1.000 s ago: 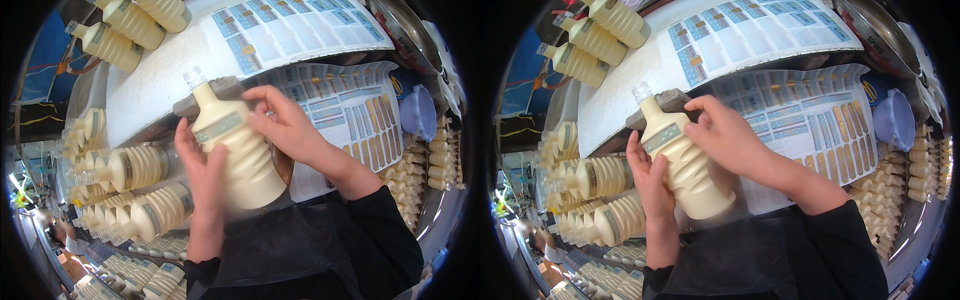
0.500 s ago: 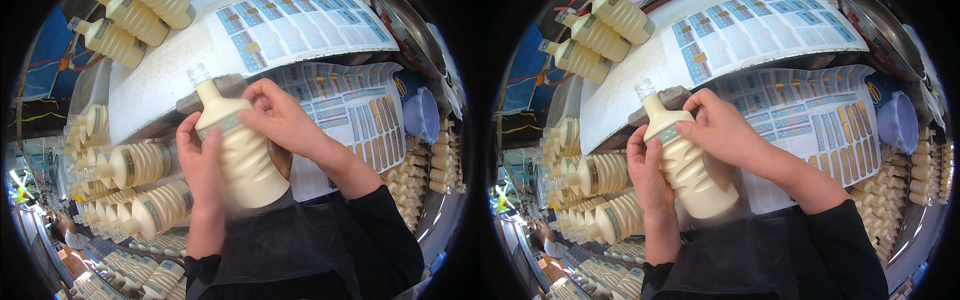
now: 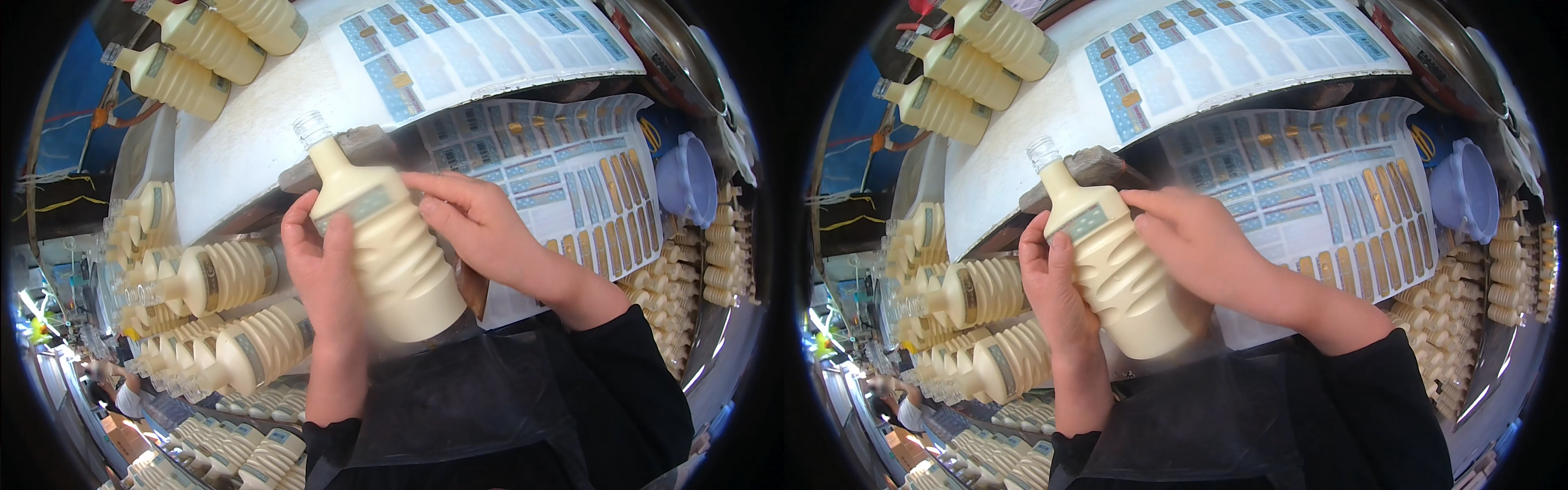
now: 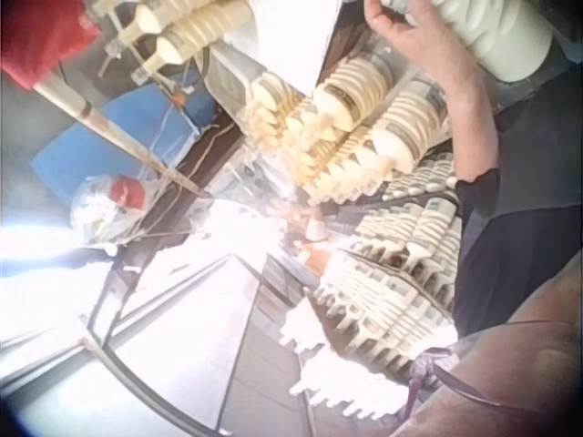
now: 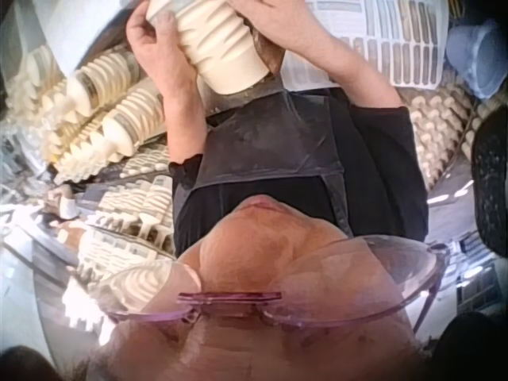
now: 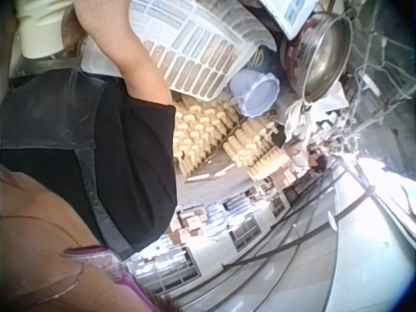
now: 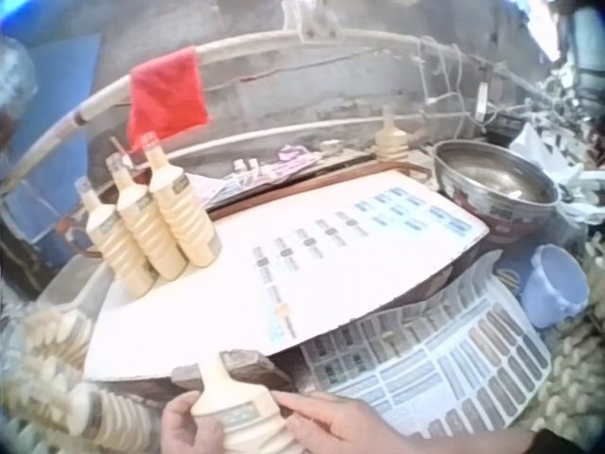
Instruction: The person applies adhesive labels to the neck and body of cream-colored plastic bottles. They peel labels from a sheet, align them on the bottle, and smooth them down by hand. Finished bottles are placed on a nearby surface.
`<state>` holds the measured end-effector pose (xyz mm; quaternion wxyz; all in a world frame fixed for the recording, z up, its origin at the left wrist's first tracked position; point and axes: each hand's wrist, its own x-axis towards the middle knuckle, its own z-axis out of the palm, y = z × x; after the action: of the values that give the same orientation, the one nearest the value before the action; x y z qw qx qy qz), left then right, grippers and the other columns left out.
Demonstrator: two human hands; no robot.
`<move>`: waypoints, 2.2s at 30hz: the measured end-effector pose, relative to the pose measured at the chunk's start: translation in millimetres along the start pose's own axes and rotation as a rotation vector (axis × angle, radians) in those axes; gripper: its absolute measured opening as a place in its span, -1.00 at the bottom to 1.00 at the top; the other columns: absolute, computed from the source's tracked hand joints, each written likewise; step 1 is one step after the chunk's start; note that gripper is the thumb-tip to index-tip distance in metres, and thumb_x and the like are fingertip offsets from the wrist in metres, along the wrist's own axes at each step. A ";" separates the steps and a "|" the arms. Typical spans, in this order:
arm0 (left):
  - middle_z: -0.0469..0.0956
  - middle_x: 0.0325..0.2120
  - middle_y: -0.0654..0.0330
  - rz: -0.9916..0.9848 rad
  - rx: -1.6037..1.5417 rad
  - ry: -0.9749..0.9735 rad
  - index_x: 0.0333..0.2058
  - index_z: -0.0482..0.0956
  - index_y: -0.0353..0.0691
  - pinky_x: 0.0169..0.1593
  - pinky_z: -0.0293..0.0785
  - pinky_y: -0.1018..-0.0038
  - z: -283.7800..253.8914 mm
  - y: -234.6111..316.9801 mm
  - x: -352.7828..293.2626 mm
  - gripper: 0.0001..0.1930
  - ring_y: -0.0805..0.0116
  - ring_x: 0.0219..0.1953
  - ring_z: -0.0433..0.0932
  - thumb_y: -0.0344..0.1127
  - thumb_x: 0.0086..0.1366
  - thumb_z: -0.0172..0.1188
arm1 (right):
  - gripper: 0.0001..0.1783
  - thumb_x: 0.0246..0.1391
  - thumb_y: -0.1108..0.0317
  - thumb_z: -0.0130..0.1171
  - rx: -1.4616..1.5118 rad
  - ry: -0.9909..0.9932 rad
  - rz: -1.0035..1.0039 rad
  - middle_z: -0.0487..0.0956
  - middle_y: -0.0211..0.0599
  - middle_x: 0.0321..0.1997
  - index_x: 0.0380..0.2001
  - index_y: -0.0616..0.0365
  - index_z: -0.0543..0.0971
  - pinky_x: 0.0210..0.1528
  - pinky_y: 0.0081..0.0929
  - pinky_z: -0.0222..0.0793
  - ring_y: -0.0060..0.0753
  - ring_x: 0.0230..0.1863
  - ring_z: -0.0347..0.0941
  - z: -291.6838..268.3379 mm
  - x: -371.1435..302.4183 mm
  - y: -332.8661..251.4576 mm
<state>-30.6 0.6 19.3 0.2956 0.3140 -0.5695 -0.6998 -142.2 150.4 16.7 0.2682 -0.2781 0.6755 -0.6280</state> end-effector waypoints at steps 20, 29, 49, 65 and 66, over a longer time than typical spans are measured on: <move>0.36 0.28 -0.01 -0.067 -0.126 -0.246 0.44 0.05 -0.32 0.38 0.29 0.27 -24.0 -12.7 -19.0 -0.22 0.20 0.30 0.39 -0.23 0.37 0.23 | -0.58 0.32 0.48 0.05 -0.236 0.025 -0.104 0.54 -0.20 -0.27 0.19 0.37 0.53 -0.16 -0.49 0.39 -0.40 -0.26 0.47 2.9 -9.7 -10.8; 0.53 0.16 -0.01 -0.091 0.079 -0.238 0.40 0.18 -0.29 0.22 0.49 0.29 -20.7 -9.0 -25.4 -0.24 0.23 0.16 0.55 -0.29 0.31 0.32 | -0.54 0.30 0.47 0.05 0.030 0.010 0.181 0.64 -0.33 -0.14 0.23 0.35 0.52 -0.01 -0.58 0.43 -0.60 -0.13 0.50 5.1 -4.7 -17.4; 0.55 0.05 0.12 0.111 0.185 -0.087 0.29 0.36 -0.25 0.21 0.44 0.37 -32.7 -13.4 -6.6 -0.43 0.29 0.09 0.52 -0.22 0.38 0.27 | -0.60 0.36 0.30 0.05 0.001 0.023 0.124 0.46 -0.61 -0.37 0.19 0.19 0.53 -0.39 -0.78 0.19 -0.82 -0.43 0.24 4.7 15.5 -8.3; 0.53 -0.07 0.21 -0.102 -0.318 0.015 0.07 0.51 -0.29 0.09 0.47 0.49 -18.7 -11.6 5.0 -0.75 0.48 -0.05 0.50 -0.43 0.46 0.19 | -0.64 0.39 0.26 0.17 0.043 -0.060 0.196 0.64 -0.34 -0.11 0.10 0.27 0.51 -0.02 -0.59 0.46 -0.65 -0.11 0.52 11.8 36.4 1.0; 0.53 -0.07 0.21 -0.107 -0.322 0.012 0.07 0.51 -0.28 0.10 0.47 0.49 -18.6 -11.0 5.0 -0.75 0.48 -0.05 0.50 -0.43 0.46 0.19 | -0.64 0.39 0.27 0.17 0.053 -0.054 0.203 0.64 -0.34 -0.11 0.10 0.28 0.51 -0.02 -0.59 0.46 -0.65 -0.11 0.52 12.2 36.1 0.6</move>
<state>-19.8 -12.7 5.2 0.3078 0.2968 -0.4307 -0.7948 -158.9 116.2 14.8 0.3560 -0.2180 0.6758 -0.6074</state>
